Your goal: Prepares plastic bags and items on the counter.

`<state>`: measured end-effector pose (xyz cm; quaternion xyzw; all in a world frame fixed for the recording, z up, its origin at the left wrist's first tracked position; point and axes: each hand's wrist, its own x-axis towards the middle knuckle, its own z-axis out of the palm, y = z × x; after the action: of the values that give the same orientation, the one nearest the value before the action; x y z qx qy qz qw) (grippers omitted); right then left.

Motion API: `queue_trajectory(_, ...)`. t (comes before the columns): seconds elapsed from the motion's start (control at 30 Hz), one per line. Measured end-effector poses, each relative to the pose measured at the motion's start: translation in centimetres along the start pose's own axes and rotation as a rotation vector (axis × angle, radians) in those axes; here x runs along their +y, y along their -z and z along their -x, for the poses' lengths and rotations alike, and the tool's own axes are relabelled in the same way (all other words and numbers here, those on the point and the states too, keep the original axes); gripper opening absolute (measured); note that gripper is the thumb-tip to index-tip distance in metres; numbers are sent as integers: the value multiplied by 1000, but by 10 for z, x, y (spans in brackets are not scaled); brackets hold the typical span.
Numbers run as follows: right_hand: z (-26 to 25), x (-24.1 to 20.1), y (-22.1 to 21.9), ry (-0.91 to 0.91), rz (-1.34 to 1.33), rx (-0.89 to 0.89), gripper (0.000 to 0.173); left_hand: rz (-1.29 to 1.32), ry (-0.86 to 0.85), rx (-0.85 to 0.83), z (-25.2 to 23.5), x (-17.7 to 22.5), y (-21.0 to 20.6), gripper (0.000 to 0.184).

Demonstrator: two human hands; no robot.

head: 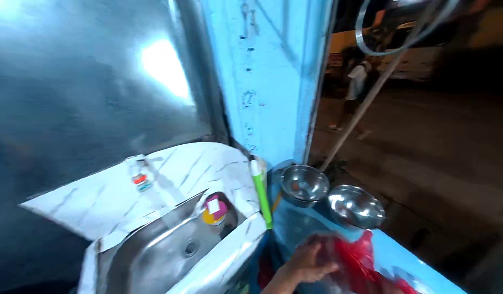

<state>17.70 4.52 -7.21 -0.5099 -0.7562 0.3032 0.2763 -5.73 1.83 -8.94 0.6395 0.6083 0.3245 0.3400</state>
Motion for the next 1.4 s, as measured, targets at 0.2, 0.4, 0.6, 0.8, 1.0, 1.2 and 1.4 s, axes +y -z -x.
queue_trajectory(0.2,-1,-24,7,-96,57,88,27,87,107,-40,3,-14,-6,96)
queue_trajectory(0.4,-52,-42,26,74,-54,226,21,-53,197,-23,-2,-15,-9,77)
queue_trajectory(0.6,-78,-73,64,102,-98,174,21,-321,246,175,9,-12,-22,48)
queue_trajectory(0.8,-86,-106,104,141,-286,256,21,-363,-187,440,28,13,-58,28)
queue_trajectory(1.0,-97,-139,127,146,-470,273,23,-459,-149,102,19,10,-80,24)
queue_trajectory(1.2,-96,-153,134,146,-552,252,24,-354,205,-122,0,25,-53,31)
queue_trajectory(1.4,-84,-159,147,221,-601,294,23,-217,417,5,0,1,0,34)
